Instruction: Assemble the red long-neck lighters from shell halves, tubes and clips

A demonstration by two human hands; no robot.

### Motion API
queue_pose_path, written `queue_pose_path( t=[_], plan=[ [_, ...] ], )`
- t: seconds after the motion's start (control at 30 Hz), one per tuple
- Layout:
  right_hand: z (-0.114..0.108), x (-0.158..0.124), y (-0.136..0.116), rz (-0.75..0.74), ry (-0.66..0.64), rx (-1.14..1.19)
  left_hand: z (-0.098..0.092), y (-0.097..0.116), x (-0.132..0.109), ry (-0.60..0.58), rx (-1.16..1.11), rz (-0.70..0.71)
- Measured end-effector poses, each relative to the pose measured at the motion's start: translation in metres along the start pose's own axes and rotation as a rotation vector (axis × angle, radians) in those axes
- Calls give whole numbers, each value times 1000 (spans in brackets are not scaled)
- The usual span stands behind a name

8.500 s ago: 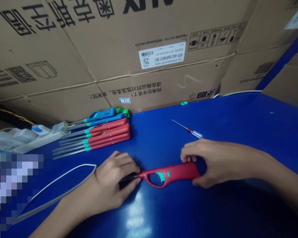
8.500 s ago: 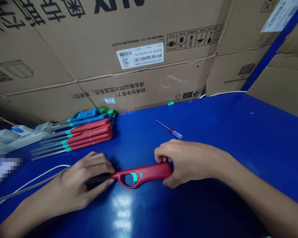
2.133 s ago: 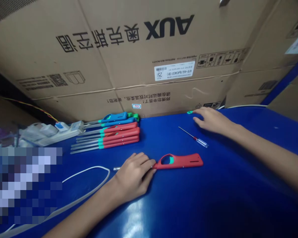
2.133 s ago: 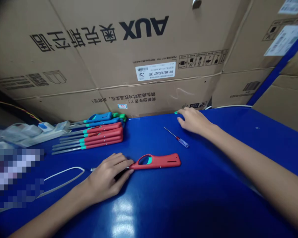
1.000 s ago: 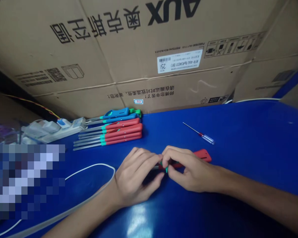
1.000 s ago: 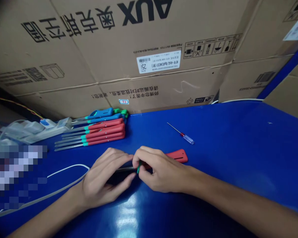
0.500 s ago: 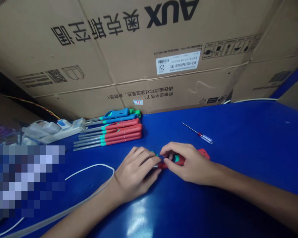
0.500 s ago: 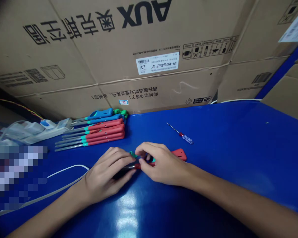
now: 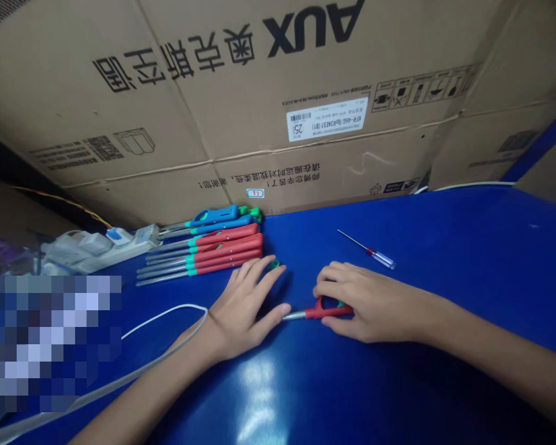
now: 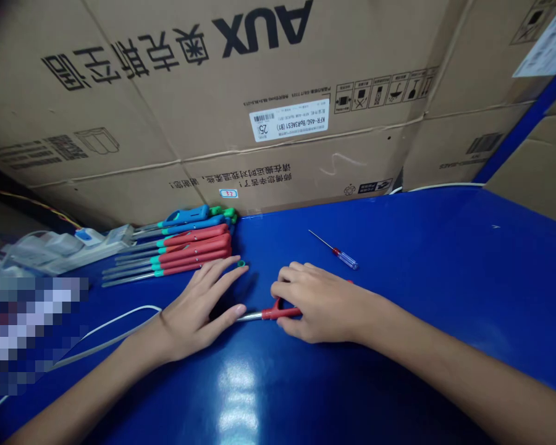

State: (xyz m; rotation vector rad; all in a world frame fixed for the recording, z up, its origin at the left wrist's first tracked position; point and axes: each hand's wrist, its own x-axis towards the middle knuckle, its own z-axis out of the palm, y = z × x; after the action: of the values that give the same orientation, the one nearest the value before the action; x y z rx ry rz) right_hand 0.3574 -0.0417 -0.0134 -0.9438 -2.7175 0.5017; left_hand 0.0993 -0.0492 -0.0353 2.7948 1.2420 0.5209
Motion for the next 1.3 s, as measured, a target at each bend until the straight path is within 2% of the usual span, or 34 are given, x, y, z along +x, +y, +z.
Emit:
queue_pose_path(
  t=[0.17,0.3,0.4,0.67,0.87,1.03,1.3],
  plan=[
    [-13,-6,4,153,-78,20,-2,-13,-1,-59,-1,2],
    [-21,-9,9,272,-128,39,-10,-21,3,13,-26,17],
    [-24,-11,14,306,-142,41,-10,-28,6,70,-49,47],
    [-32,-11,25,298,-27,100,-9,-36,6,99,-126,14],
    [-33,-9,26,244,19,-20,-9,-39,4,100,-230,-132],
    [-31,-7,28,212,131,-66,-8,-36,5,69,-263,-118],
    [-29,-7,27,161,127,-102,-7,-29,3,55,-246,-103]
  ],
)
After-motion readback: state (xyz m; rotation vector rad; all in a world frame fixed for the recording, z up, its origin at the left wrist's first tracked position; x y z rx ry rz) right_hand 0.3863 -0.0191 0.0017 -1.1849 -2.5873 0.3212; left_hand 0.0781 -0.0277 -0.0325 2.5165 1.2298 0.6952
